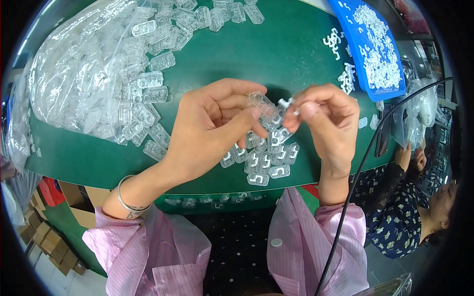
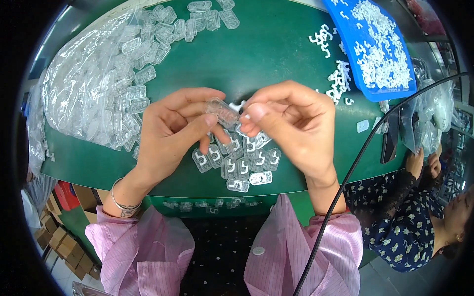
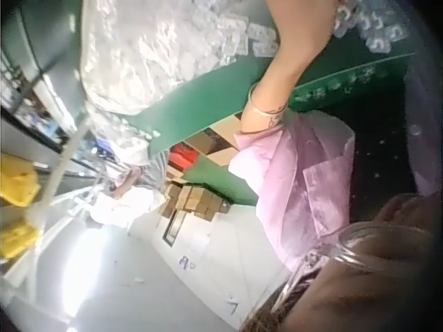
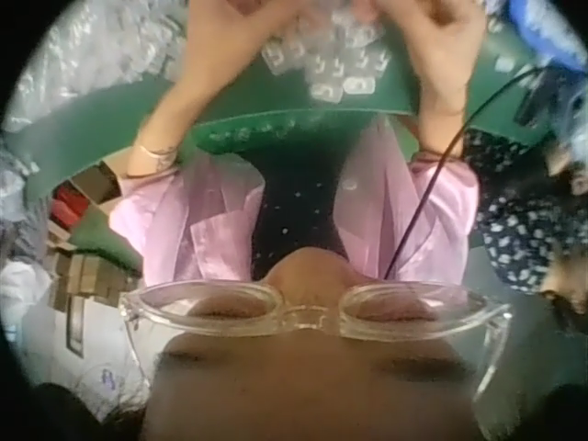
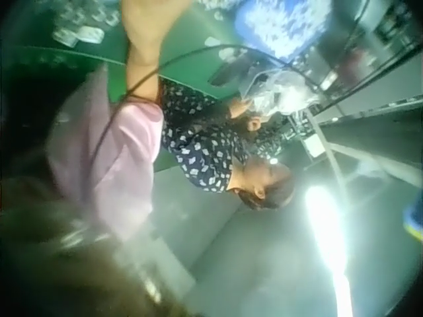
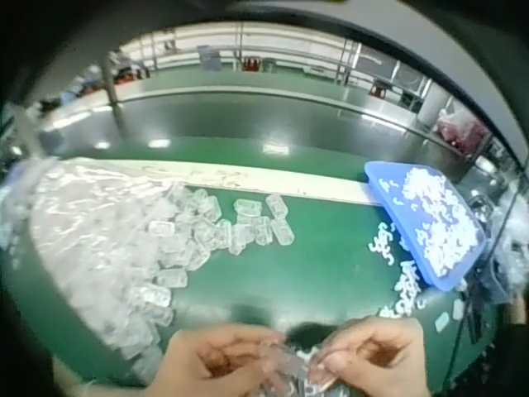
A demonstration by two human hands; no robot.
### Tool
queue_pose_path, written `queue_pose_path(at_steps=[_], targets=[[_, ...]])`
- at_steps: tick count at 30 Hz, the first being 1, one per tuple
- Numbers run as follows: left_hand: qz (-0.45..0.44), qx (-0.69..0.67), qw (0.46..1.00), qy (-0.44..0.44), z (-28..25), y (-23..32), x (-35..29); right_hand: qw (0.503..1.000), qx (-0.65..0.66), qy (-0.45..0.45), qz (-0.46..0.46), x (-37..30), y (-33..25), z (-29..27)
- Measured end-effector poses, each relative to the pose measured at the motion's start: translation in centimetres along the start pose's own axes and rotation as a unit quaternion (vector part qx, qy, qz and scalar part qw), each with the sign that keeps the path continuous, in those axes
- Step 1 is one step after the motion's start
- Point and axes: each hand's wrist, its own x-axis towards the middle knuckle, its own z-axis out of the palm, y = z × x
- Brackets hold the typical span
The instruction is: The person assembles small white plastic components into larger clear plastic housings by hand on a factory workbench.
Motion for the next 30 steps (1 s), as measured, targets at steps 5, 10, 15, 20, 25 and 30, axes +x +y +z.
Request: queue_pose_path(at_steps=[5,10,15,20,25,30], targets=[[0.031,-0.008,0.999,0.016,0.1,-0.9,0.0,0.976,-0.207,0.042,-0.051,-0.3,0.5,1.9],[0.053,0.036,0.998,0.022,0.6,-1.0,-0.3,0.925,-0.349,0.033,-0.148,-0.1,0.7,1.7],[0.057,0.06,0.996,0.019,0.7,-1.0,-0.5,0.916,-0.385,0.018,-0.113,0.1,0.7,2.0],[0.075,0.087,0.993,0.023,0.8,-1.2,-0.5,0.935,-0.344,0.012,-0.083,-0.1,1.3,2.1],[0.168,0.165,0.972,0.017,0.9,-2.0,-0.4,0.937,-0.338,-0.033,-0.08,-0.3,1.3,1.4],[0.14,0.204,0.969,0.004,0.4,-1.1,-0.6,0.921,-0.377,-0.056,-0.081,-0.3,0.3,1.7]])
